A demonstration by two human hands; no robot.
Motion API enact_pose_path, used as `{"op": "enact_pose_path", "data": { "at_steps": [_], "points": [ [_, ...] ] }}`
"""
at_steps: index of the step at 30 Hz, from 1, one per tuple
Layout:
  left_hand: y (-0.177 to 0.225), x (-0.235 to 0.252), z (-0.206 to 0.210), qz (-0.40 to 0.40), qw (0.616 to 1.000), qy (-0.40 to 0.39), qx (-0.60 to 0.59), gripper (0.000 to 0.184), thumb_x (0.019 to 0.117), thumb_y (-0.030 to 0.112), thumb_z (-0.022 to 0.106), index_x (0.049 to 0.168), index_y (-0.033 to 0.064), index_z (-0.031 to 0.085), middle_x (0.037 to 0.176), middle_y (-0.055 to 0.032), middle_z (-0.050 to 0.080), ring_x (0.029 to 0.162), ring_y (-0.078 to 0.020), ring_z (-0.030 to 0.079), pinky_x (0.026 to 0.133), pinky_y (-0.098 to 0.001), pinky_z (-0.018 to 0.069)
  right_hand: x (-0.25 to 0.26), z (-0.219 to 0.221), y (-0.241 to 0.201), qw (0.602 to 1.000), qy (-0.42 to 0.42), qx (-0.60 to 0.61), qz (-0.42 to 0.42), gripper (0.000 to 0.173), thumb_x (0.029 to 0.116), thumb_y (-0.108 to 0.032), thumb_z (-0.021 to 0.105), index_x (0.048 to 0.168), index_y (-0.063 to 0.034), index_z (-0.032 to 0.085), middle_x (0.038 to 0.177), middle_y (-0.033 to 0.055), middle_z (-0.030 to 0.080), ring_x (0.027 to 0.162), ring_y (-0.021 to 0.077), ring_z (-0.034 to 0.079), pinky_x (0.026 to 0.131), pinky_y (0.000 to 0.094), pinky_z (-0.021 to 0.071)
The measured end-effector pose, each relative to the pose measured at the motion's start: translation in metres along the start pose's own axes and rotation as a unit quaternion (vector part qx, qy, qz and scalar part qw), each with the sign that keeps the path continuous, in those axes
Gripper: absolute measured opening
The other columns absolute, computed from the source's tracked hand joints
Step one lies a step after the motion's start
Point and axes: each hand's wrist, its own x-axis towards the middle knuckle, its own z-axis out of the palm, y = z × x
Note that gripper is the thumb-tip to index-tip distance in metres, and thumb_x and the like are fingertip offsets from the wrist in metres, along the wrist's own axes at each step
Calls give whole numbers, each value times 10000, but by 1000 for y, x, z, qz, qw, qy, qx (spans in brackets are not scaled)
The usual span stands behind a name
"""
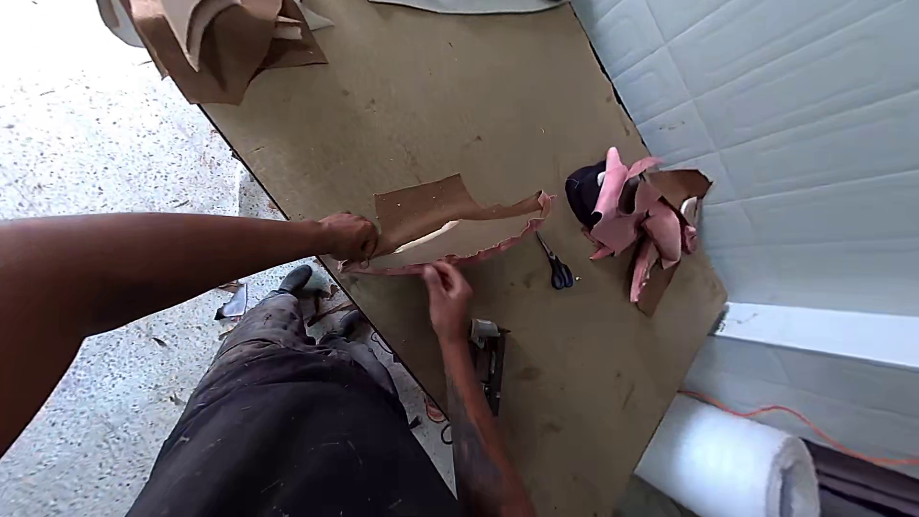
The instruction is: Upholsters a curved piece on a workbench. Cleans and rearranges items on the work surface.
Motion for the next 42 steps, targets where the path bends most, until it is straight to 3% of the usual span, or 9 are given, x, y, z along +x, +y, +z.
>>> {"op": "enact_pose_path", "data": {
  "at_steps": [3,5,8,13,17,19,21,24,42],
  "points": [
    [-4,6,-7,36,999,-9,30,240,806,458,835,908,259,749,1083,35,688,1018,-195,664,895,-524,552,-66,-45,58,971,190,-92,110,439,956,-374,714,1287,-89,663,1171,94,692,1058,217,682,906,446,594],
    [-3,8,-12,55,998,-8,29,239,814,425,836,936,238,752,1155,16,659,1059,-217,649,895,-525,561,-93,-51,94,945,217,-170,177,689,858,-434,801,1381,-39,591,1278,209,620,1174,344,606,993,543,519],
    [-6,6,-13,101,994,-1,30,179,868,398,784,939,235,760,1175,12,647,1076,-213,636,890,-508,562,-103,-36,110,920,206,-245,224,929,712,-434,922,1461,-56,524,1430,261,513,1333,422,497,1087,593,458],
    [-14,7,-12,105,994,-25,7,140,903,392,728,948,266,769,1039,29,718,1002,-213,679,875,-545,548,-90,-37,103,904,151,-232,326,794,766,-280,886,1440,-25,551,1371,222,590,1276,360,571,1071,576,476],
    [-10,8,-22,100,992,-77,27,186,876,377,757,979,222,749,980,-31,729,949,-284,696,808,-606,548,-94,-1,28,909,126,-159,363,390,869,-278,759,1185,-63,683,897,110,715,744,257,689,673,522,581],
    [-8,8,-26,114,989,-84,46,197,852,373,773,958,212,733,936,-37,720,907,-283,695,782,-594,547,-99,29,-17,936,96,-82,329,284,896,-240,725,1126,-73,719,847,64,732,630,200,675,592,449,595],
    [-9,11,-27,124,986,-90,60,198,830,344,785,947,195,729,919,-49,716,895,-290,694,765,-592,550,-101,67,-57,964,72,-51,250,242,880,-160,721,1109,-85,718,918,1,761,759,115,718,706,370,629],
    [-9,16,-25,135,984,-93,68,182,804,272,786,946,178,723,915,-63,711,883,-299,692,734,-584,554,-99,108,-79,977,87,-58,183,199,819,-131,735,1016,-107,732,818,-30,734,713,81,706,663,324,629],
    [-9,12,-28,146,980,-101,94,220,808,241,780,975,127,693,912,-95,699,875,-308,686,758,-559,540,-83,138,-100,964,35,-91,248,127,830,-189,717,954,-181,742,737,-59,697,609,79,670,566,328,603]
  ]
}}
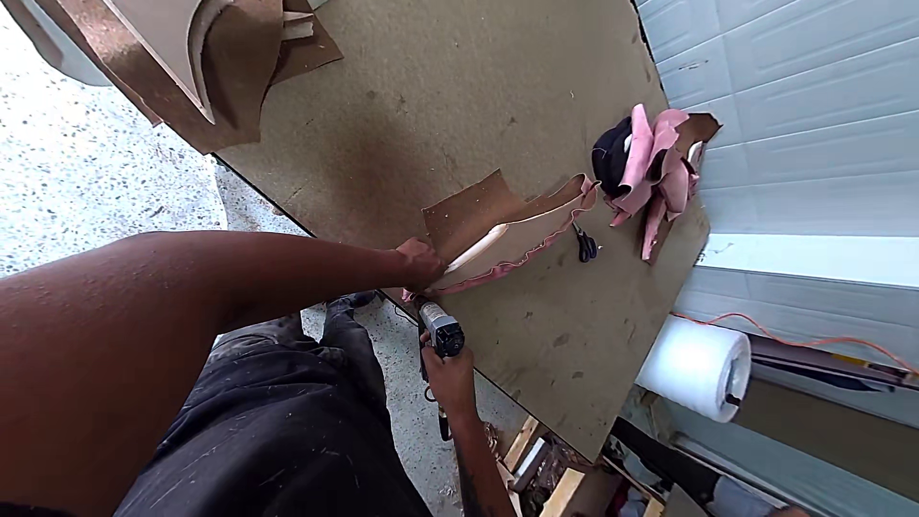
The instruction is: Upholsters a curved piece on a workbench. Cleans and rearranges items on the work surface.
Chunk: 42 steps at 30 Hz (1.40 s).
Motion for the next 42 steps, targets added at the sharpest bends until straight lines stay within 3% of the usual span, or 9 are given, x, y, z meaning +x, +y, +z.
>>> {"op": "enact_pose_path", "data": {
  "at_steps": [11,16,19,23,26,28,32,38,42],
  "points": [
    [-1,7,4,-6,1000,-2,-6,288,791,252,803,1031,136,694,944,-105,706,902,-327,693,752,-591,548,-18,15,10,999,17,29,-11,199,810,-182,734,1008,-172,735,758,-62,695,646,58,661,595,305,584],
    [-7,-7,-1,4,997,13,-75,195,933,351,696,1023,178,709,961,-73,718,934,-301,697,818,-586,545,-20,21,17,996,47,70,4,226,822,-171,739,1047,-160,727,803,-47,716,680,80,685,631,334,614],
    [-15,-22,12,-1,987,73,-142,195,987,382,638,1012,210,726,943,-42,720,899,-273,704,760,-569,568,-12,11,16,993,75,90,12,250,841,-141,755,1088,-149,719,817,-18,727,682,116,697,635,370,621],
    [-24,-52,23,24,960,224,-165,241,1025,417,589,1076,234,737,1047,12,665,1002,-185,659,872,-459,574,7,-7,22,996,80,37,21,220,857,-198,743,1077,-197,741,811,-27,717,668,122,679,617,411,600],
    [-23,-84,42,63,935,318,-141,328,942,498,691,1113,219,717,1079,2,654,1058,-185,637,921,-424,563,9,-16,15,996,80,31,17,206,862,-217,742,1068,-222,748,836,-49,729,699,103,691,637,400,609],
    [-20,-93,61,62,933,328,-134,363,898,476,750,1161,231,701,1115,-4,656,1076,-198,632,909,-420,562,9,-21,2,996,83,44,10,194,869,-202,745,1063,-203,748,824,-42,727,686,104,687,621,388,606],
    [-10,-81,81,57,932,336,-124,322,959,375,703,1260,260,694,1168,-9,650,1098,-211,611,920,-394,548,25,-27,-13,999,45,-15,22,175,879,-214,722,1053,-213,745,831,-23,712,710,135,681,623,448,586],
    [-16,-62,84,52,936,329,-115,160,996,201,609,1012,231,766,1114,7,644,1050,-207,585,879,-388,530,39,-26,-12,998,-2,-22,51,130,885,-232,732,1012,-210,750,780,-11,694,665,147,666,595,438,571],
    [-18,-56,67,-34,958,259,-118,114,951,372,661,932,317,759,1079,61,607,1045,-175,549,835,-422,451,45,-31,-15,997,-25,-34,59,136,890,-249,731,1020,-217,755,830,-21,718,715,138,687,637,443,590]
  ]
}}
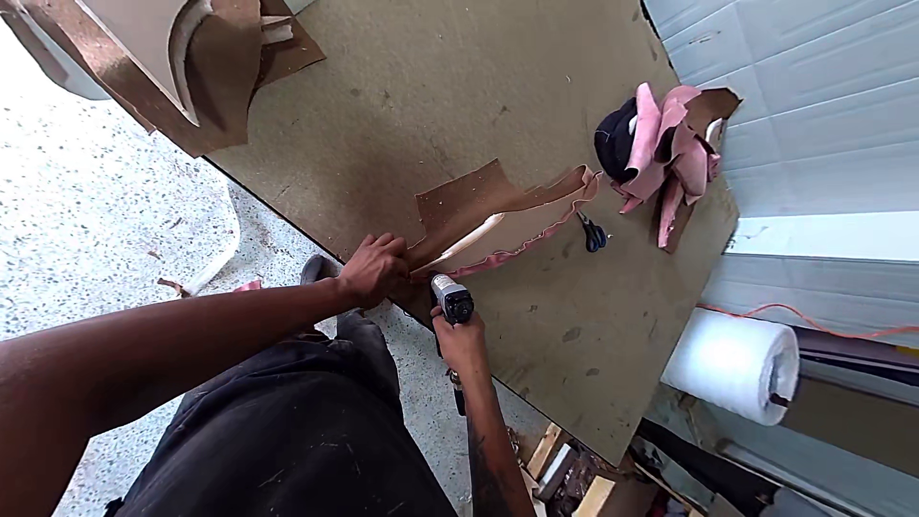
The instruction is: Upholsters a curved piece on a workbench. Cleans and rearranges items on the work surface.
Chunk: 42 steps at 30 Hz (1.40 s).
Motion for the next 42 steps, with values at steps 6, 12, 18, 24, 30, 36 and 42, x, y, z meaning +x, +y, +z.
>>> {"op": "enact_pose_path", "data": {
  "at_steps": [6,12,18,24,30,36,42],
  "points": [
    [0,30,-14,-76,988,-135,12,122,920,405,699,925,318,784,1097,78,651,1075,-171,582,880,-466,466,1,0,3,1000,-10,9,14,203,887,-278,725,1085,-231,738,868,-26,731,759,139,705,664,457,598],
    [-3,52,-24,2,976,-215,42,209,902,413,741,959,214,770,1158,12,676,1124,-216,626,967,-508,516,-19,18,10,999,22,25,-21,233,841,-219,756,1068,-170,736,807,1,704,710,141,684,659,437,596],
    [-7,54,-26,18,974,-223,35,205,917,437,723,967,247,779,1135,33,694,1119,-192,632,979,-495,510,-44,49,5,997,15,56,-44,286,826,-207,754,1110,-183,723,825,-44,719,749,78,694,701,373,610],
    [-10,55,-22,36,976,-210,37,192,912,431,728,938,245,774,1109,10,684,1080,-206,642,961,-499,524,-46,55,6,996,32,55,-63,277,822,-195,754,1098,-199,737,823,-55,713,739,61,685,694,352,608],
    [-8,56,-22,27,975,-216,33,207,906,447,735,946,248,773,1125,19,685,1089,-202,637,978,-495,510,-46,52,1,998,36,28,-47,313,819,-204,755,1131,-206,723,846,-55,722,759,64,694,700,362,609],
    [-10,55,-23,27,974,-219,44,217,902,449,734,910,234,763,1090,15,685,1067,-203,639,964,-484,512,-46,51,-4,998,35,26,-47,328,817,-205,750,1145,-202,726,840,-56,724,759,59,697,699,354,612],
    [-7,57,-25,24,974,-223,43,200,898,433,739,899,234,764,1056,24,696,1067,-199,639,976,-480,501,-45,49,-15,999,26,-19,-29,299,816,-206,757,1112,-231,726,822,-52,714,745,81,690,681,388,595]
  ]
}}
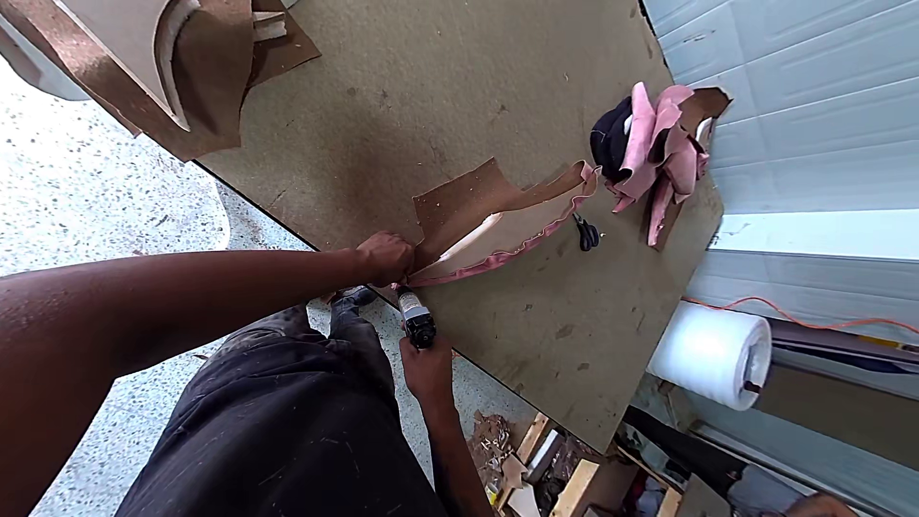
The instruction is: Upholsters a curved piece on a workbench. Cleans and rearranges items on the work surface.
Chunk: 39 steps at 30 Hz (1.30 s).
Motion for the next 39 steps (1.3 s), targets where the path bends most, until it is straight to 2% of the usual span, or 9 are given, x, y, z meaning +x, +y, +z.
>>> {"op": "enact_pose_path", "data": {
  "at_steps": [6,14,21,24,27,29,33,37,39],
  "points": [
    [1,1,-2,-12,1000,-4,-14,219,889,437,750,910,220,763,1097,20,687,1060,-193,639,993,-472,492,1,-7,-15,998,-22,-47,28,286,844,-222,733,1126,-255,701,822,-48,711,751,105,696,674,409,590],
    [1,3,-2,-50,998,23,-42,275,820,435,811,889,177,745,1023,-11,698,964,-234,675,857,-522,567,2,-6,-16,997,-27,-58,39,323,861,-248,743,1178,-221,690,884,-10,730,821,141,714,740,449,596],
    [2,5,-2,-52,998,17,-39,285,831,460,804,893,186,750,1039,-7,705,978,-236,678,850,-534,571,4,-14,-1,998,-48,-44,24,287,871,-283,724,1154,-239,704,881,-23,715,801,130,697,727,442,596],
    [0,5,0,-50,998,14,-46,332,810,529,798,873,206,755,987,4,716,947,-223,684,844,-539,570,1,-31,37,998,-29,29,43,279,846,-256,757,1099,-150,704,810,2,708,685,142,693,672,428,619],
    [9,3,-1,-51,996,1,-68,344,831,555,779,893,217,761,904,-1,722,890,-223,694,801,-541,570,-5,-65,90,996,57,27,68,320,837,-231,764,1108,-79,691,826,26,712,718,156,698,694,445,617],
    [20,0,2,-52,995,-6,-90,322,863,523,753,928,208,752,914,-13,719,884,-232,696,786,-551,578,4,-93,136,990,106,-15,87,376,844,-215,757,1171,-48,678,873,75,718,779,210,705,729,505,600],
    [63,1,17,-59,994,-29,-85,316,922,493,692,983,186,737,941,-35,723,904,-251,703,790,-563,577,50,-144,242,976,156,-87,129,526,870,-184,730,1353,-38,581,1055,178,713,954,335,704,835,609,569],
    [117,29,55,-41,995,-33,-88,305,961,494,641,996,209,744,1028,-8,717,943,-226,703,807,-549,590,96,-176,314,978,169,-74,102,652,833,-151,767,1432,-26,541,1366,220,586,1248,361,590,1047,575,493],
    [156,49,66,-40,990,-45,-129,283,974,457,645,1105,222,733,1103,-21,714,999,-241,700,847,-572,581,112,-184,333,984,155,-36,86,680,838,-166,762,1461,-27,525,1435,227,531,1284,351,561,1066,548,483]
  ]
}}
